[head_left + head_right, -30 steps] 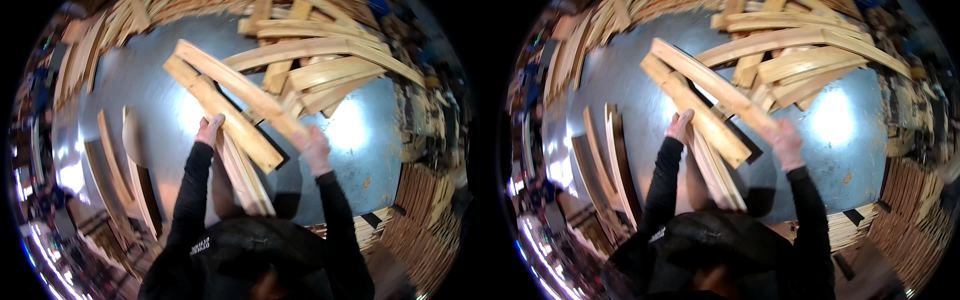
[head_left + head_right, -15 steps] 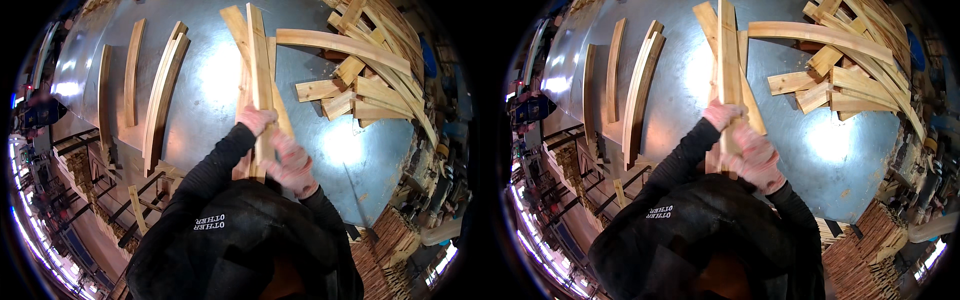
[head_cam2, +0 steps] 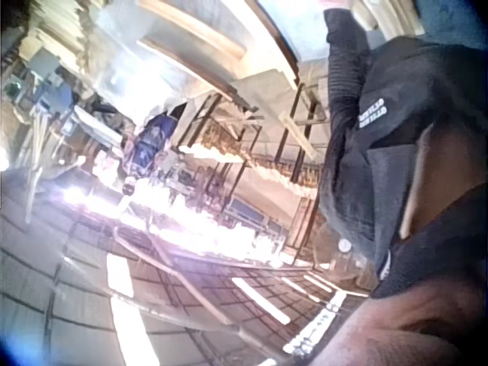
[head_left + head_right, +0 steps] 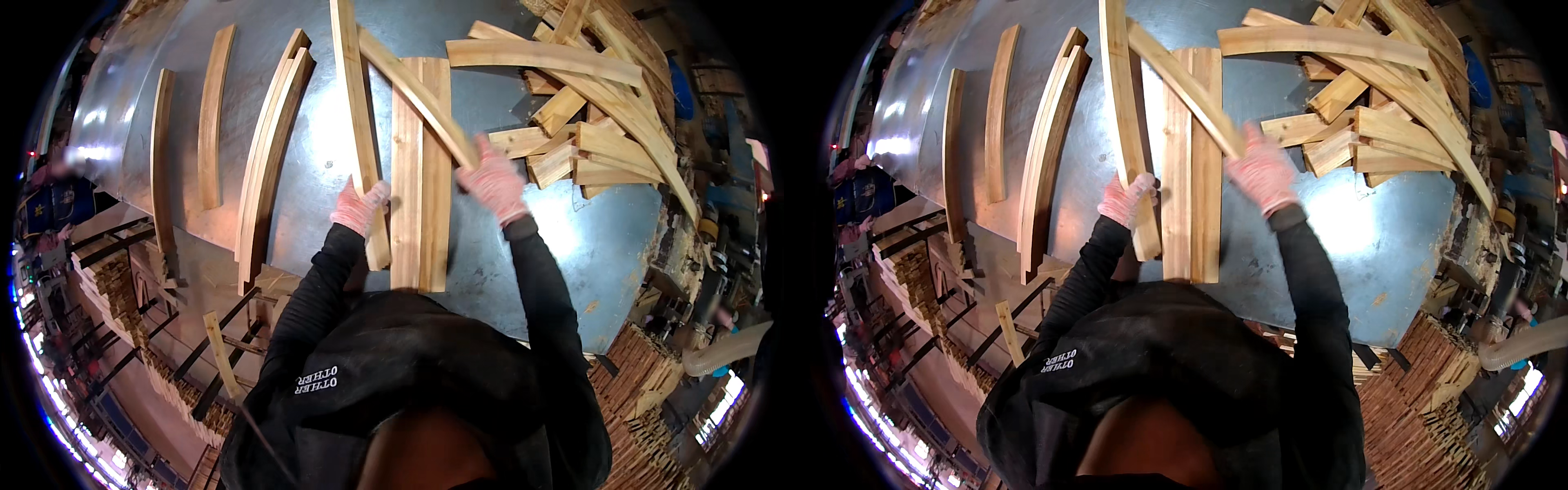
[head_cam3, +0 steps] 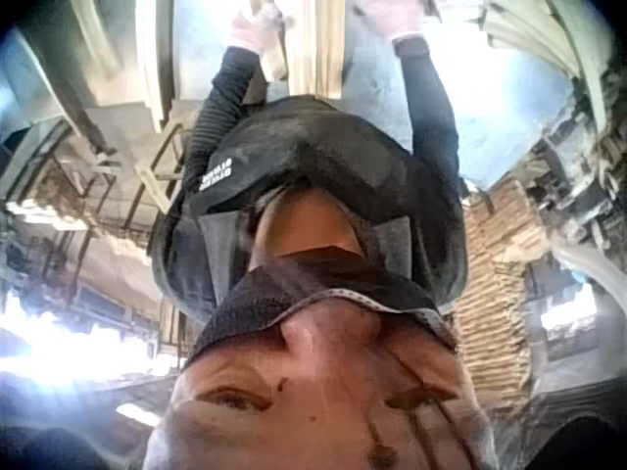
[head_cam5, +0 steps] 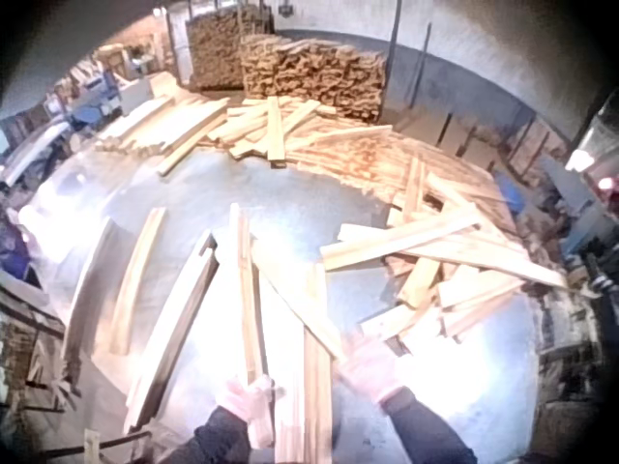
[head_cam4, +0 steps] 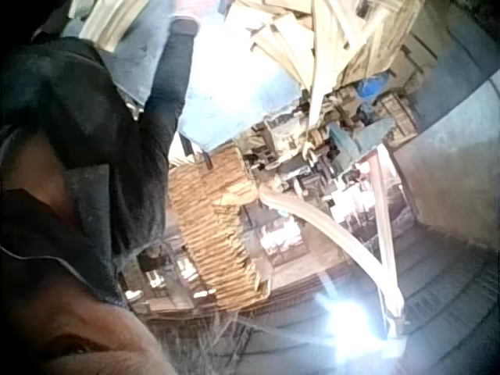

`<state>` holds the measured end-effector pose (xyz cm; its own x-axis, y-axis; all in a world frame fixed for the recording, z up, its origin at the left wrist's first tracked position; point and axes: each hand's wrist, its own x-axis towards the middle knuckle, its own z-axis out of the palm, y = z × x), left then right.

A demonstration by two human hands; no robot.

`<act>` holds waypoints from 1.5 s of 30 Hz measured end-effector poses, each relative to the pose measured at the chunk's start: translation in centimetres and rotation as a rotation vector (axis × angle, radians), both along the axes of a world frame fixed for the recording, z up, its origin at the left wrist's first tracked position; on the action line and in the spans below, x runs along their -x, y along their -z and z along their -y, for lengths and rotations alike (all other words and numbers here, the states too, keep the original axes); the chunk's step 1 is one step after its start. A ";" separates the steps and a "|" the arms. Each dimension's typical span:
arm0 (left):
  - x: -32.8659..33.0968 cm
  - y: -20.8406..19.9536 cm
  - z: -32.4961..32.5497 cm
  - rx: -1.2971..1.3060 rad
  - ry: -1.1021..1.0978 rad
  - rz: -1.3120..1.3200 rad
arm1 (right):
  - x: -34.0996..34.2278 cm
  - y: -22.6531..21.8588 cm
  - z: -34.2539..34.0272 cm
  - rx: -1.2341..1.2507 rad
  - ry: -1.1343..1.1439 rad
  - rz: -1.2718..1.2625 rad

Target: The person sorts wooden planks on a metal table, picking them up from a pile and arranging them into neat stacks. The person handles the wood by hand, organizing the pieces into parallel rows while another person works in the background.

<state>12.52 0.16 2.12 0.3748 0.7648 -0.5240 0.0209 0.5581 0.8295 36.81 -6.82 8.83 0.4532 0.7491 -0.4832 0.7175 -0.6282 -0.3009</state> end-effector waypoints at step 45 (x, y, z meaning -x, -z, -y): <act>9.6 -0.8 -1.8 -0.592 0.210 -0.927 | -14.5 5.5 -22.8 -0.240 -0.705 0.670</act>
